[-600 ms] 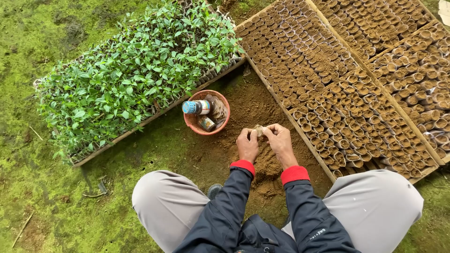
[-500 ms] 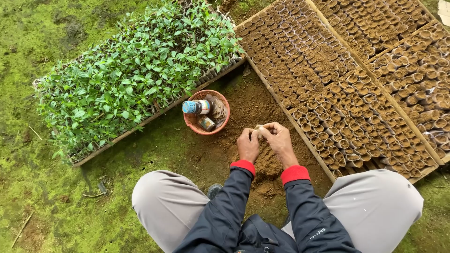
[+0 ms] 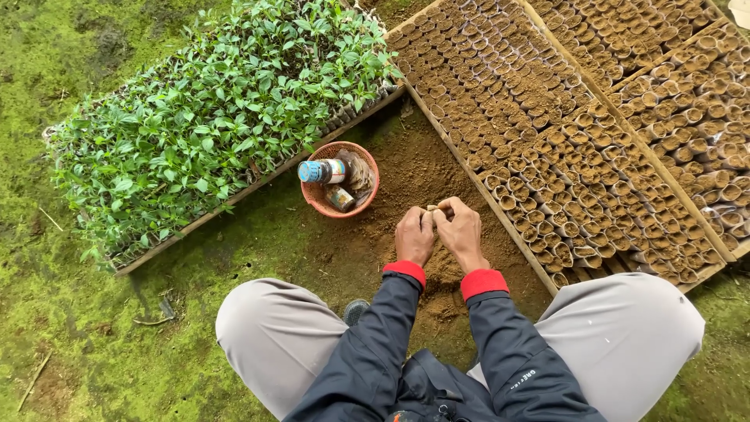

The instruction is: The person sits on the ground and fills small biodegradable pots with soil from a pile. They scoop soil with their hands, pack it into the pots, and place the filled pots into a wooden tray next to a tray of seedlings.

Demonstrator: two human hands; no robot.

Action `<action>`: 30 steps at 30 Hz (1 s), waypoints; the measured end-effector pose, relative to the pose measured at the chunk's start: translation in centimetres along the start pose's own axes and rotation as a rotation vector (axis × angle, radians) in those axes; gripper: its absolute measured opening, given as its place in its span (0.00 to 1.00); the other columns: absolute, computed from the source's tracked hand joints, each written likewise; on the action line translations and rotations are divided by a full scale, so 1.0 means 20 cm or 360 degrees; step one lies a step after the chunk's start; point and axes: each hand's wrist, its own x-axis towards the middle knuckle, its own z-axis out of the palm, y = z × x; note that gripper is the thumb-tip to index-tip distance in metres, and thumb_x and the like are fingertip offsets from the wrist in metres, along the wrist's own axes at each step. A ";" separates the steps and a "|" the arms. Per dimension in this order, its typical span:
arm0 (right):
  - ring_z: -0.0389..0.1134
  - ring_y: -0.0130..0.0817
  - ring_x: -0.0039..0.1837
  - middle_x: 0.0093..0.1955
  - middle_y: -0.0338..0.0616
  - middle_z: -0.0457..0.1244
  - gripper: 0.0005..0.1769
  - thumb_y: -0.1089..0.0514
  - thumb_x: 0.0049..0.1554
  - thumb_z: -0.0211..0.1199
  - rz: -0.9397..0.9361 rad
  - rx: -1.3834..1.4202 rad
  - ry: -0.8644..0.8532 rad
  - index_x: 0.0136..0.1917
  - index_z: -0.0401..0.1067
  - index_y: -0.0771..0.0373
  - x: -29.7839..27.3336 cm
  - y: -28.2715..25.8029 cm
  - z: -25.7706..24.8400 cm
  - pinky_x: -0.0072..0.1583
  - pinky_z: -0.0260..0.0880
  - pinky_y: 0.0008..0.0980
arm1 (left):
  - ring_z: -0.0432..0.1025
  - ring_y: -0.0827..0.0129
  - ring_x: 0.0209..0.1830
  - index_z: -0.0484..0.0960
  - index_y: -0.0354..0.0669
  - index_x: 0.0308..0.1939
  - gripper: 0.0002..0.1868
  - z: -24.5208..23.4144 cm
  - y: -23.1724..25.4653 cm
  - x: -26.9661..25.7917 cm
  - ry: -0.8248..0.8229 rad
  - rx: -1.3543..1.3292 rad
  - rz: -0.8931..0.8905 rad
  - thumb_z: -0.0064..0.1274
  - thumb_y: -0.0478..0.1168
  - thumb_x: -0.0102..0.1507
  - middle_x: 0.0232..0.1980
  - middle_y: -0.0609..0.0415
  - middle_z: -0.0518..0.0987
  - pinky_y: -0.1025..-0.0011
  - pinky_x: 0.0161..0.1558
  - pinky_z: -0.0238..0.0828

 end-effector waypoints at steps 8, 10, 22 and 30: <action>0.72 0.47 0.40 0.33 0.45 0.69 0.05 0.56 0.51 0.65 -0.0085 -0.0047 0.0065 0.41 0.80 0.53 -0.01 0.00 -0.01 0.45 0.71 0.46 | 0.77 0.44 0.41 0.76 0.46 0.37 0.10 0.02 -0.04 0.00 0.0032 0.0158 0.0083 0.45 0.45 0.69 0.36 0.44 0.78 0.48 0.41 0.75; 0.72 0.47 0.40 0.33 0.45 0.69 0.05 0.56 0.51 0.64 -0.0108 -0.0054 0.0066 0.41 0.80 0.53 -0.04 -0.03 -0.02 0.45 0.71 0.47 | 0.78 0.45 0.41 0.75 0.47 0.37 0.08 0.02 -0.04 -0.01 0.0043 0.0167 0.0102 0.48 0.44 0.68 0.36 0.45 0.79 0.48 0.41 0.75; 0.73 0.46 0.42 0.35 0.42 0.70 0.08 0.48 0.53 0.66 -0.0043 -0.0123 -0.0014 0.42 0.80 0.51 -0.03 0.07 0.01 0.47 0.72 0.46 | 0.80 0.46 0.39 0.79 0.47 0.35 0.05 0.04 -0.08 0.05 0.0056 0.0333 -0.0073 0.49 0.39 0.64 0.34 0.46 0.83 0.50 0.41 0.77; 0.73 0.61 0.57 0.50 0.57 0.71 0.24 0.38 0.60 0.65 0.0209 -0.0603 -0.0510 0.54 0.75 0.61 -0.03 0.44 0.17 0.56 0.73 0.59 | 0.81 0.44 0.39 0.82 0.47 0.36 0.05 0.01 -0.21 0.13 0.0189 0.0401 -0.0198 0.52 0.40 0.63 0.35 0.44 0.84 0.50 0.42 0.78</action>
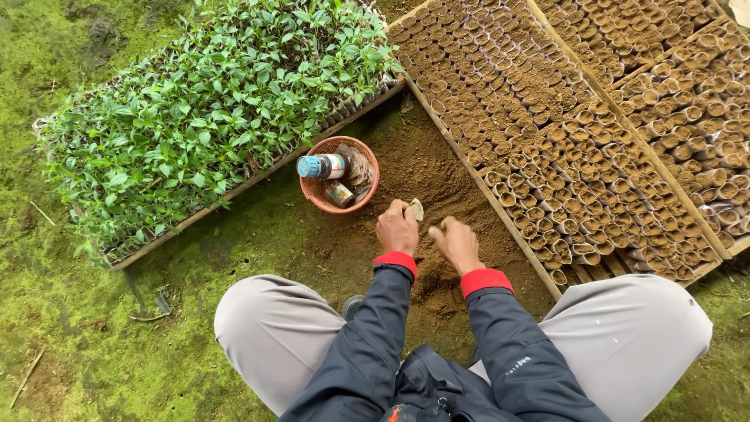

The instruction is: The person sits on the ground and fills small biodegradable pots with soil from a pile. They scoop soil with their hands, pack it into the pots, and place the filled pots into a wooden tray next to a tray of seedlings.

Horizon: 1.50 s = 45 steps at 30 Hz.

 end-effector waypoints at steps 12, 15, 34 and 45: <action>0.77 0.50 0.43 0.40 0.49 0.71 0.09 0.60 0.50 0.68 0.0232 0.0240 -0.0165 0.46 0.79 0.54 0.08 0.25 0.56 0.50 0.80 0.47 | 0.80 0.41 0.41 0.81 0.46 0.36 0.05 -0.06 0.03 0.03 -0.0035 -0.0002 -0.0018 0.52 0.41 0.64 0.36 0.41 0.85 0.47 0.43 0.77; 0.73 0.36 0.29 0.31 0.52 0.70 0.08 0.67 0.47 0.65 0.0382 0.0867 -0.0047 0.39 0.81 0.59 0.05 0.08 0.31 0.32 0.75 0.31 | 0.80 0.41 0.40 0.81 0.46 0.35 0.06 -0.01 -0.01 0.06 -0.0053 0.0025 -0.0011 0.52 0.41 0.64 0.36 0.41 0.84 0.47 0.43 0.77; 0.70 0.24 0.37 0.34 0.48 0.71 0.13 0.65 0.52 0.64 -0.0022 0.1227 0.0187 0.51 0.83 0.61 -0.16 -0.42 -0.39 0.39 0.73 0.28 | 0.82 0.48 0.40 0.80 0.44 0.41 0.06 0.00 0.10 -0.03 -0.0245 0.0196 0.0229 0.47 0.38 0.69 0.38 0.45 0.82 0.51 0.40 0.80; 0.74 0.45 0.55 0.53 0.58 0.71 0.22 0.69 0.52 0.55 0.0042 0.1063 0.0164 0.56 0.82 0.61 -0.15 -0.43 -0.37 0.52 0.77 0.45 | 0.81 0.46 0.42 0.82 0.43 0.44 0.09 0.10 0.05 -0.02 -0.0309 0.0178 0.0228 0.46 0.39 0.70 0.40 0.44 0.83 0.50 0.41 0.81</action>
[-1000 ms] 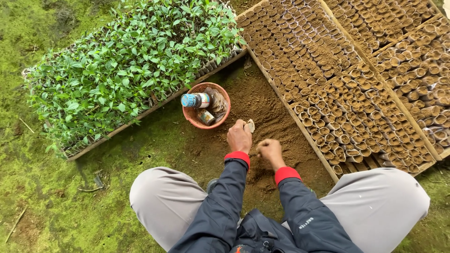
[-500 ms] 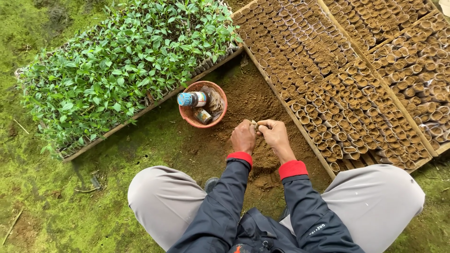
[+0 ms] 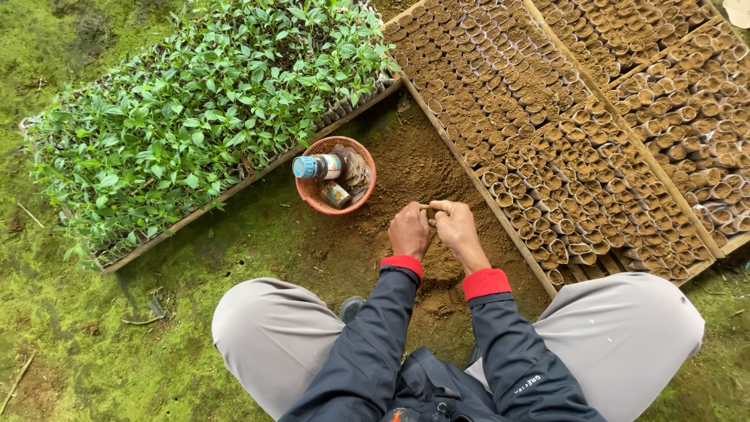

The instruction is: The person sits on the ground and fills small biodegradable pots with soil from a pile. They scoop soil with their hands, pack it into the pots, and place the filled pots into a wooden tray next to a tray of seedlings.

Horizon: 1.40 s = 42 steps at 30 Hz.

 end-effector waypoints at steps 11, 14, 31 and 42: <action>0.73 0.53 0.54 0.51 0.65 0.69 0.19 0.65 0.58 0.54 -0.0045 -0.0091 -0.0016 0.60 0.75 0.71 -0.02 -0.08 -0.10 0.53 0.77 0.49 | 0.80 0.41 0.43 0.83 0.50 0.42 0.09 -0.02 0.03 -0.02 0.0002 -0.0086 -0.0076 0.47 0.44 0.68 0.40 0.45 0.84 0.46 0.44 0.78; 0.75 0.42 0.52 0.45 0.48 0.72 0.17 0.53 0.57 0.62 0.0052 -0.0446 0.0057 0.58 0.80 0.58 0.06 0.06 -0.10 0.53 0.76 0.47 | 0.80 0.41 0.43 0.83 0.50 0.41 0.09 0.01 0.00 0.00 -0.0007 -0.0115 -0.0076 0.46 0.44 0.68 0.40 0.45 0.84 0.47 0.44 0.78; 0.72 0.27 0.35 0.37 0.51 0.70 0.13 0.67 0.51 0.64 0.0282 0.0326 0.0014 0.51 0.74 0.73 0.11 0.13 0.01 0.35 0.74 0.19 | 0.79 0.57 0.45 0.84 0.51 0.40 0.15 0.11 -0.09 0.00 0.0172 -0.0772 -0.0617 0.53 0.55 0.63 0.39 0.52 0.84 0.57 0.49 0.76; 0.71 0.33 0.33 0.32 0.57 0.67 0.11 0.68 0.49 0.67 0.0089 0.0189 0.0010 0.47 0.76 0.74 0.03 0.05 0.01 0.31 0.73 0.25 | 0.78 0.62 0.32 0.81 0.38 0.44 0.12 0.12 -0.08 0.00 -0.0282 -0.2728 -0.1136 0.43 0.39 0.72 0.34 0.45 0.79 0.68 0.37 0.80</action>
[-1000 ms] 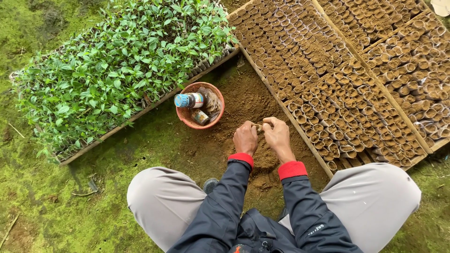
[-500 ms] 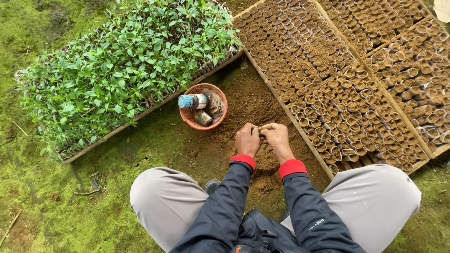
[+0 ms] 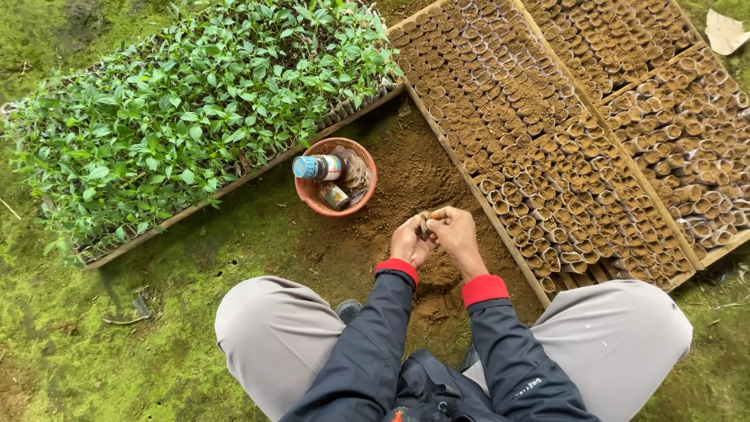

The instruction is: The person sits on the ground and fills small biodegradable pots with soil from a pile. They scoop soil with their hands, pack it into the pots, and place the filled pots into a wooden tray next to a tray of seedlings.

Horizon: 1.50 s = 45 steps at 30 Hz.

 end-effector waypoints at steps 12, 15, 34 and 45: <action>0.50 0.65 0.79 0.76 0.67 0.51 0.38 0.52 0.60 0.65 -0.0007 -0.1086 0.0387 0.76 0.57 0.71 0.32 0.60 -0.06 0.74 0.59 0.58 | 0.81 0.47 0.47 0.78 0.32 0.58 0.17 -0.07 0.15 -0.04 -0.0073 -0.0204 0.0027 0.42 0.40 0.73 0.55 0.29 0.80 0.54 0.50 0.84; 0.33 0.70 0.84 0.82 0.74 0.33 0.48 0.47 0.63 0.61 0.0152 -0.1244 0.0396 0.82 0.41 0.75 0.23 0.52 0.05 0.78 0.47 0.67 | 0.81 0.46 0.47 0.79 0.34 0.58 0.17 -0.07 0.17 -0.09 -0.0066 -0.0219 0.0024 0.42 0.41 0.73 0.54 0.30 0.80 0.53 0.51 0.83; 0.48 0.54 0.83 0.84 0.57 0.45 0.36 0.58 0.60 0.53 -0.1170 -0.2213 -0.0068 0.80 0.53 0.63 0.64 0.37 0.05 0.76 0.55 0.48 | 0.82 0.46 0.45 0.78 0.33 0.59 0.17 -0.10 0.21 -0.12 -0.0012 -0.0139 0.0064 0.44 0.40 0.72 0.53 0.29 0.81 0.56 0.48 0.85; 0.60 0.53 0.73 0.74 0.59 0.54 0.32 0.61 0.59 0.54 -0.0751 -0.2274 0.0175 0.75 0.57 0.67 0.35 0.65 -0.08 0.67 0.69 0.42 | 0.82 0.49 0.43 0.77 0.33 0.60 0.17 -0.06 0.14 -0.07 -0.0027 -0.0168 -0.0016 0.42 0.41 0.73 0.51 0.31 0.82 0.57 0.47 0.85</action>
